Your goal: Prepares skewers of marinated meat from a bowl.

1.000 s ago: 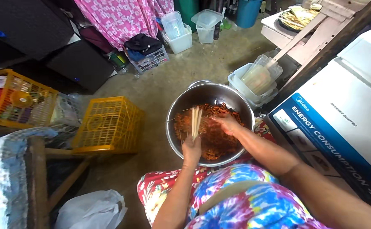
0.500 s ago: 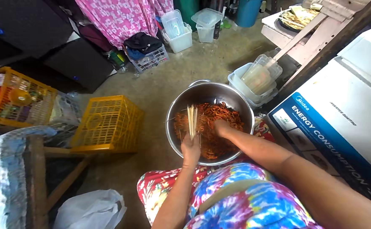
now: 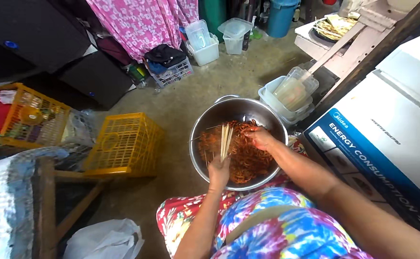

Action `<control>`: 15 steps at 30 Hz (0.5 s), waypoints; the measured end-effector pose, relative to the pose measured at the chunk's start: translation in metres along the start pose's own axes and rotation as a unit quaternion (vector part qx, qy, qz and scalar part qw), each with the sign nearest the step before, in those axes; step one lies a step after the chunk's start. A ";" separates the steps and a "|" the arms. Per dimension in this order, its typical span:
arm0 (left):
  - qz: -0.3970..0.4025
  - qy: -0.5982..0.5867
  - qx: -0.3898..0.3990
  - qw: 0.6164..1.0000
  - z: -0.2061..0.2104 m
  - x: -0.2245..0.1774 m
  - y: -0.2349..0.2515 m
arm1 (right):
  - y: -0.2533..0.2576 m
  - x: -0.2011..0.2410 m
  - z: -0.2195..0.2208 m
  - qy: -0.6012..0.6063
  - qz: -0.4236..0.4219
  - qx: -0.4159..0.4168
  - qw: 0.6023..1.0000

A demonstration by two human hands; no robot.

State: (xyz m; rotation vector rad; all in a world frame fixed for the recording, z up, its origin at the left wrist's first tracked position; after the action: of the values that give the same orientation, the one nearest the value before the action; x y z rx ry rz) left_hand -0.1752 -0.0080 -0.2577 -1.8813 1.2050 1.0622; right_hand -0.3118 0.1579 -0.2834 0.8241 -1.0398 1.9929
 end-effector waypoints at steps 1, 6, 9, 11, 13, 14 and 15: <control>0.001 0.005 0.007 1.000 0.001 -0.001 0.000 | 0.000 0.000 0.000 0.007 0.001 0.001 1.000; 0.007 0.015 0.021 1.000 0.003 -0.003 0.000 | -0.002 0.001 0.001 0.005 -0.002 0.004 1.000; 0.006 0.013 0.021 1.000 0.004 -0.002 -0.001 | -0.004 0.002 0.004 -0.002 0.004 0.014 1.000; 0.005 0.012 0.021 1.000 0.004 -0.001 -0.001 | -0.004 0.001 0.005 -0.015 0.005 0.019 1.000; 0.008 0.012 0.021 1.000 0.004 -0.002 -0.001 | -0.004 0.000 0.005 -0.019 0.008 0.022 1.000; 0.010 0.012 0.020 1.000 0.004 -0.003 -0.001 | -0.003 0.000 0.005 -0.018 0.010 0.024 0.999; 0.012 0.013 0.020 1.000 0.004 -0.003 -0.001 | -0.003 -0.001 0.005 -0.018 0.013 0.024 0.999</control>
State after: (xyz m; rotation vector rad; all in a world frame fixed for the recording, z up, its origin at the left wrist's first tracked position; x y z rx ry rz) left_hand -0.1764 -0.0030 -0.2566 -1.8585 1.2577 1.0226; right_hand -0.3075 0.1548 -0.2805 0.8799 -1.0309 2.0379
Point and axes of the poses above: each hand's wrist, its own y-axis towards the middle knuckle, its own z-axis out of the palm, x = y × z, the point moved 9 cm from there along y, towards the middle knuckle, and after that the axes turned 13 degrees about y, right-handed, at the moved point
